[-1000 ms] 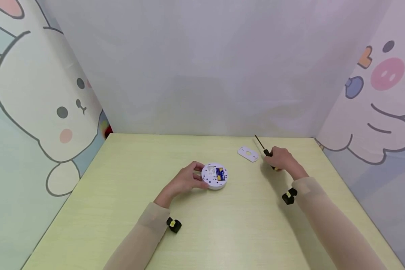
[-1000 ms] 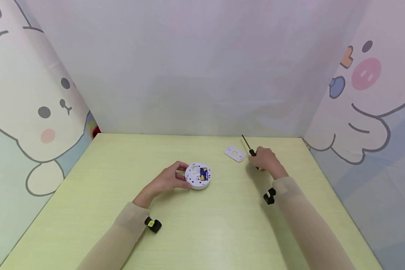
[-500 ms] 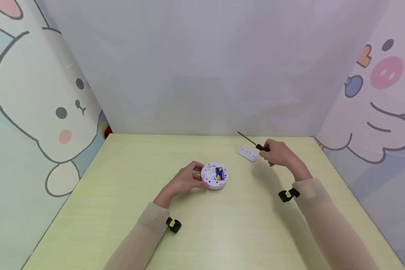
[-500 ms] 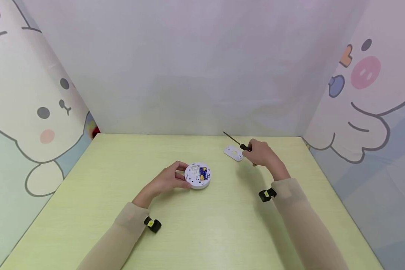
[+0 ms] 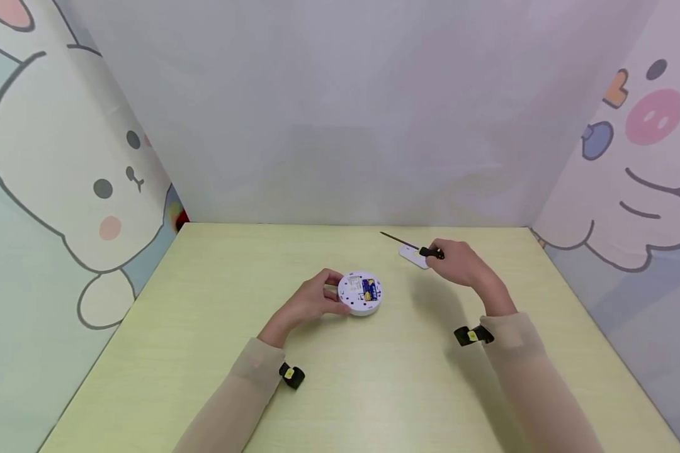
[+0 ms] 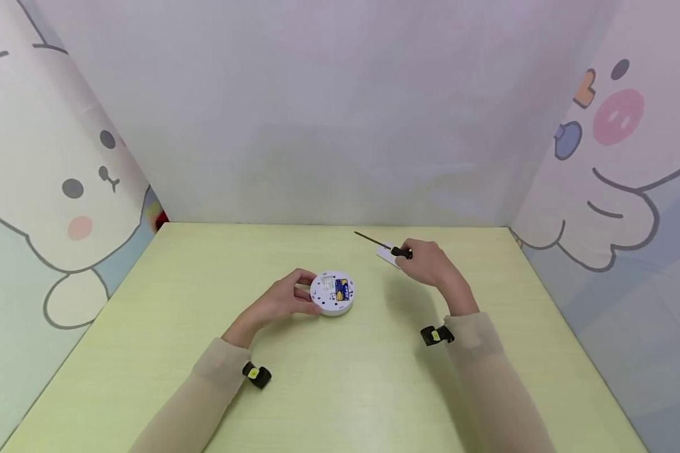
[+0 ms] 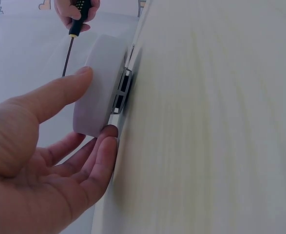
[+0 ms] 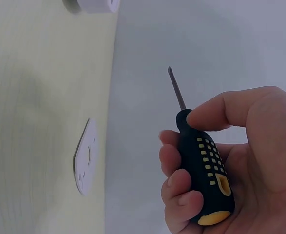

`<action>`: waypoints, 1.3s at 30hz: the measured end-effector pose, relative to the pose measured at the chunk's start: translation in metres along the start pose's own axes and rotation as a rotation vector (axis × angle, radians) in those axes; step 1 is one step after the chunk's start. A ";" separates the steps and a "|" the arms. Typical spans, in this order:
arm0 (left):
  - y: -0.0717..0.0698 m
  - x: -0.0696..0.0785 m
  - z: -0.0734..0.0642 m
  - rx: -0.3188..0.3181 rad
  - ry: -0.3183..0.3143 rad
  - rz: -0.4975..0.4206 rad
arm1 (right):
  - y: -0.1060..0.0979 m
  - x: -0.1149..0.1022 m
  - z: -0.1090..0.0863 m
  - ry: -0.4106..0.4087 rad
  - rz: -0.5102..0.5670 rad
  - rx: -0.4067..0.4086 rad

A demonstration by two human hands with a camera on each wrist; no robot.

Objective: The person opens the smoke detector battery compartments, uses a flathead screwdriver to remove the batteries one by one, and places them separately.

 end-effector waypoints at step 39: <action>-0.008 0.004 0.002 0.010 0.028 0.038 | 0.009 -0.011 -0.023 -0.144 0.057 0.006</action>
Point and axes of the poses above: each hand's wrist, its own z-axis towards the middle knuckle, its own y-axis out of the palm, x = y × z, the point moved 10 cm from there along z, towards the middle knuckle, and after that the axes turned 1 degree about y, right-handed, at the moved point
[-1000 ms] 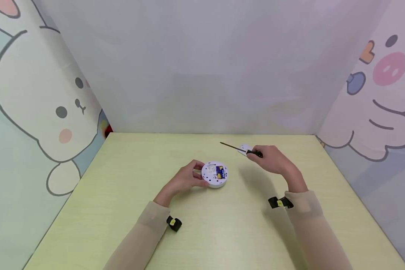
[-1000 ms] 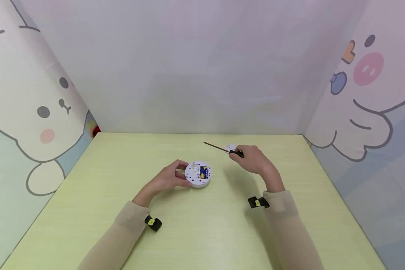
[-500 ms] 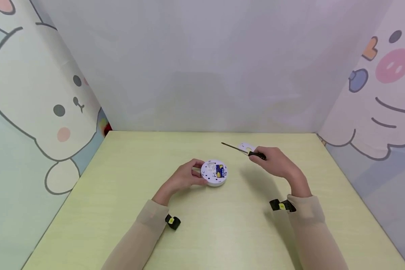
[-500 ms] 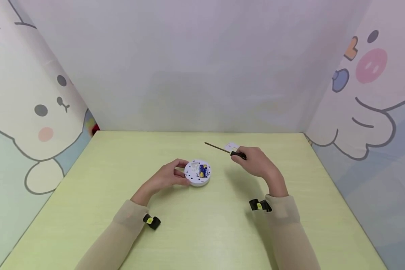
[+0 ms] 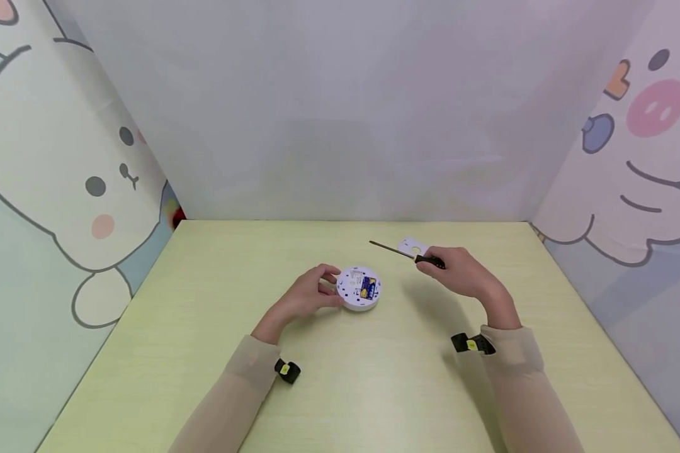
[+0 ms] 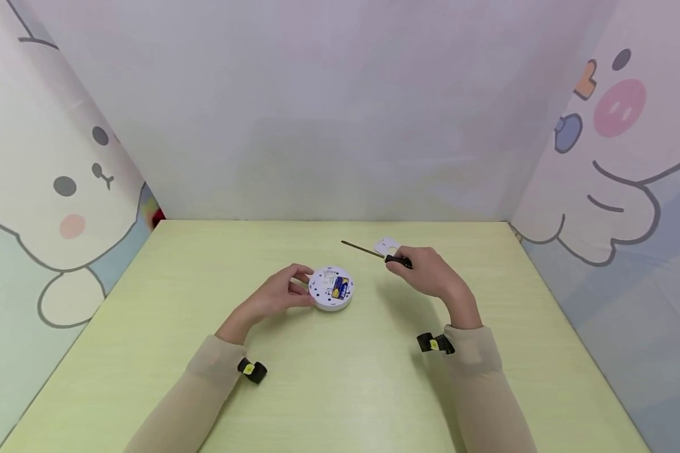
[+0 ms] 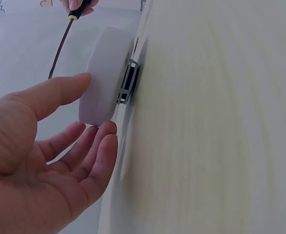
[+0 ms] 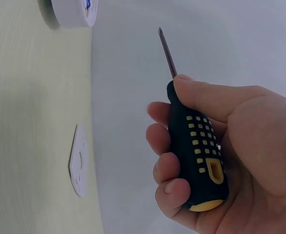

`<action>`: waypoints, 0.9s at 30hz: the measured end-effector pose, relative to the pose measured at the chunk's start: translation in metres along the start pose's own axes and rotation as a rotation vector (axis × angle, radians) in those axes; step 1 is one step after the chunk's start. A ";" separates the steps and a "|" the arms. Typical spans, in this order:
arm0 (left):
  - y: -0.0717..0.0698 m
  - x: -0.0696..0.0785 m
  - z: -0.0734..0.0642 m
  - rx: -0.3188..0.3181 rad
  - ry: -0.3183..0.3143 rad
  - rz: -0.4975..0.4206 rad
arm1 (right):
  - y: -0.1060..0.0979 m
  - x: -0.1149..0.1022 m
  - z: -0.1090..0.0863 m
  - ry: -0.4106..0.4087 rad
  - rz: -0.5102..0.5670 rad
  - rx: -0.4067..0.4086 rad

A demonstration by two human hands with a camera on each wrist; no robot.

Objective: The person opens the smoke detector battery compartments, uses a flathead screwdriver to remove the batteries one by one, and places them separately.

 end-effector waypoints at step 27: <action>-0.007 -0.004 0.001 0.047 0.006 0.007 | -0.001 0.004 0.000 -0.006 -0.002 0.000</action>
Point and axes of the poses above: each hand's wrist, its own z-axis towards the middle knuckle, its own y-axis out of the palm, x = y × z, the point moved 10 cm from there along z, towards the middle knuckle, and after that the axes turned 1 degree about y, right-handed, at the moved point
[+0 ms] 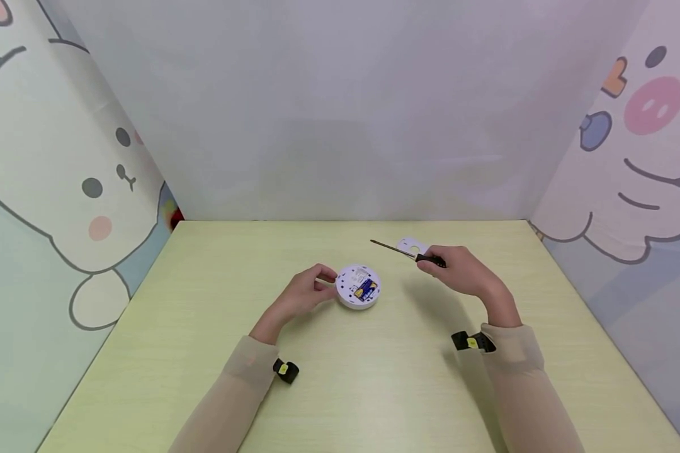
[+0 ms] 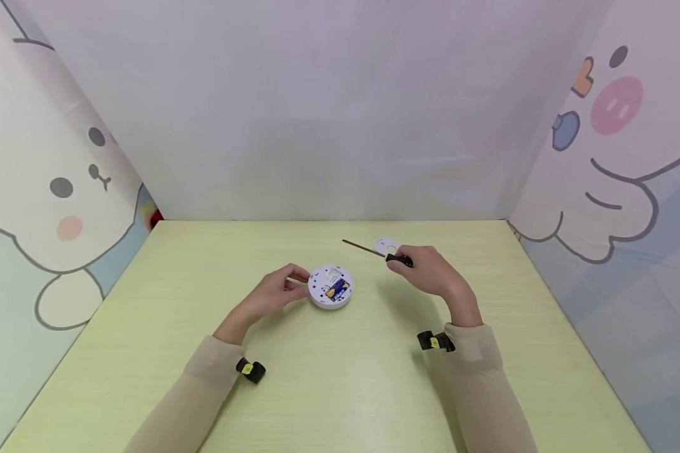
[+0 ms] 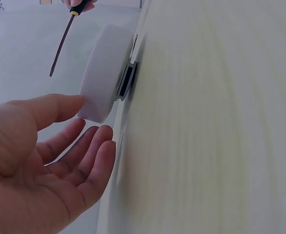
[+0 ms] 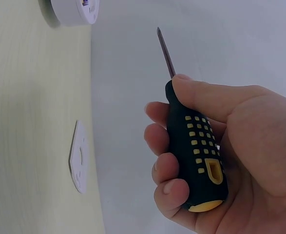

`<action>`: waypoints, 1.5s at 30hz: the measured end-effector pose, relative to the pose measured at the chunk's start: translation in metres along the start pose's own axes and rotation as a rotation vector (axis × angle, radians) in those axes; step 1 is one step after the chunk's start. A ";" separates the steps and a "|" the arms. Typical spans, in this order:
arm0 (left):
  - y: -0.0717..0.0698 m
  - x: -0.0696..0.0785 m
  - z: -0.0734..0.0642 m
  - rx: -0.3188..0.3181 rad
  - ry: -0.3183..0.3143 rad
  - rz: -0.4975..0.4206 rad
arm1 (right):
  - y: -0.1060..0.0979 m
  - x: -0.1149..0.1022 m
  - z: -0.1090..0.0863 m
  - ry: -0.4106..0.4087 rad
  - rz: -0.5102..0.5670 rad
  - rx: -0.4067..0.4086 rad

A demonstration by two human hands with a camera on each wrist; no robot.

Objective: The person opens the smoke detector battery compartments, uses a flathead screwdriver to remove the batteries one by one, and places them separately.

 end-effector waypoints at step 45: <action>0.023 0.013 0.005 -0.074 -0.001 -0.028 | 0.000 0.002 -0.001 0.000 0.003 -0.006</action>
Point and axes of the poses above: each hand's wrist, its own z-axis towards the middle knuckle, its own y-axis out of the palm, x = y × z, the point moved 10 cm from there along z, towards the middle knuckle, and after that the axes turned 1 degree about y, right-handed, at the moved point
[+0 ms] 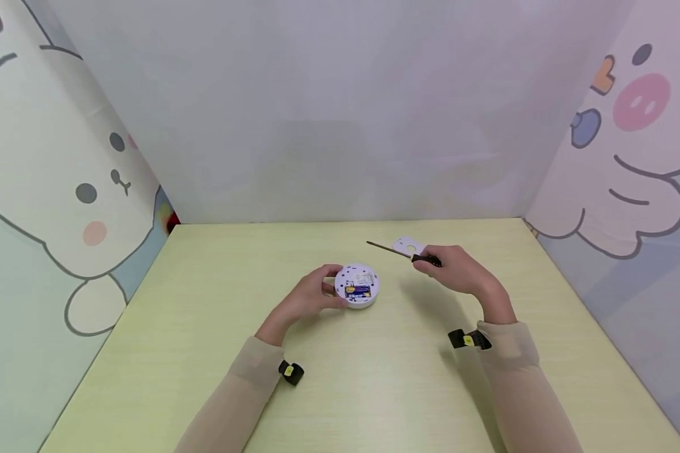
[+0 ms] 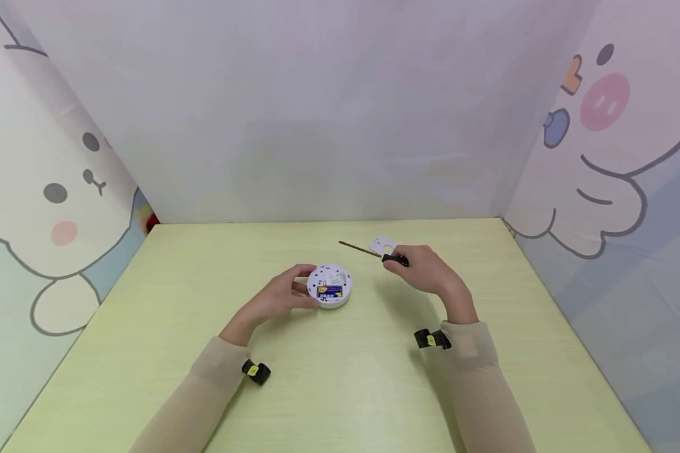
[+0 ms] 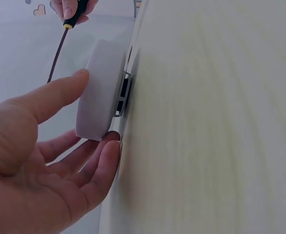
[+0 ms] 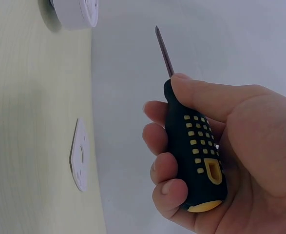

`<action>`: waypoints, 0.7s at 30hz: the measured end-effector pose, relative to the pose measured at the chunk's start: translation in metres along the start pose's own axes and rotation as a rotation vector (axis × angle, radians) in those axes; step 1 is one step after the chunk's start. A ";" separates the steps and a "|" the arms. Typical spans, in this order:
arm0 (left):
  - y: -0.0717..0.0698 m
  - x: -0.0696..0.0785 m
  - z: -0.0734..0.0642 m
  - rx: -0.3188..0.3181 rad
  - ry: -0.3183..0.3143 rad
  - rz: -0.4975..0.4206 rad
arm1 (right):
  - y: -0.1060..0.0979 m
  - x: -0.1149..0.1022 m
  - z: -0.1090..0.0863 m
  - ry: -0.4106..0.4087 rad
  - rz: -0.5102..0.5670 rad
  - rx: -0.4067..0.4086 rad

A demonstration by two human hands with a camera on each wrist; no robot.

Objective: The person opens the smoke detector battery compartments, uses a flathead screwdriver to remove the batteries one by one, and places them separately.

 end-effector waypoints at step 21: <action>0.000 -0.001 0.005 -0.012 -0.015 0.027 | 0.001 -0.007 -0.001 -0.013 -0.004 -0.012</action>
Point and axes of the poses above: each hand's wrist, its own z-axis towards the middle knuckle, its own y-axis out of the palm, x = y × z, the point moved 10 cm from there along z, towards the middle knuckle, and after that the axes turned 1 degree about y, right-handed, at the moved point
